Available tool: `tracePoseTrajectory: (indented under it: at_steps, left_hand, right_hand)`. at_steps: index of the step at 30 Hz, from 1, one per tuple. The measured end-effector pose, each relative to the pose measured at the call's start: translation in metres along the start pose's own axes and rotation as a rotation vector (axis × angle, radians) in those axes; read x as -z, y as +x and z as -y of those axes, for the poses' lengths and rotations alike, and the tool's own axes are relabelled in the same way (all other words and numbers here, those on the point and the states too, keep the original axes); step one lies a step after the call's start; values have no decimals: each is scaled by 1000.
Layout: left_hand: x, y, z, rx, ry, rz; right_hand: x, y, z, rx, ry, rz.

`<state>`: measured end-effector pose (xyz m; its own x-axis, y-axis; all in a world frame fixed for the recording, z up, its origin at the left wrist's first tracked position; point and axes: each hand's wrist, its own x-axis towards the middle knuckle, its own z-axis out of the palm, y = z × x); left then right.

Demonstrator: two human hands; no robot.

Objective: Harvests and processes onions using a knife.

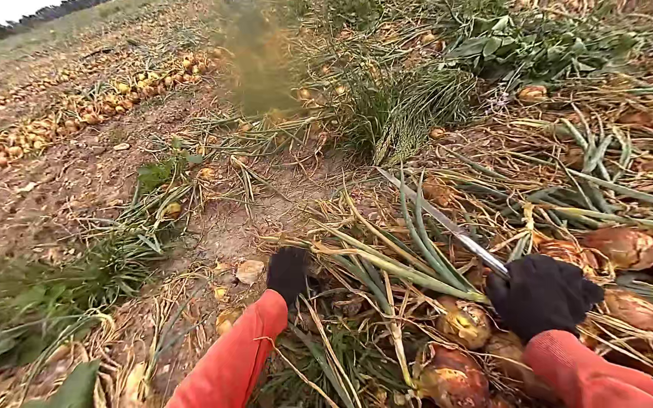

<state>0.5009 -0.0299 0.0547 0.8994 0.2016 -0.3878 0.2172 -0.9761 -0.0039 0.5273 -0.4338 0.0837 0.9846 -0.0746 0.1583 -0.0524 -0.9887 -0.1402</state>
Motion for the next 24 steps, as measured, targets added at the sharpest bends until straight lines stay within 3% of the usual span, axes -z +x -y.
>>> tracePoseTrajectory:
  at_steps: [5,13,21,24]
  left_hand:
    - [12,16,48,67,-60,162]
    - [43,30,31,-40,186,365]
    - [40,5,40,-101,100,296]
    - [70,-47,39,-358,-82,185]
  right_hand:
    - [-4,-3,-2,18,22,-52]
    - [-10,-2,-3,45,-22,-156]
    - [-10,-4,2,50,-73,-198]
    - [-4,-5,6,19,-39,-120]
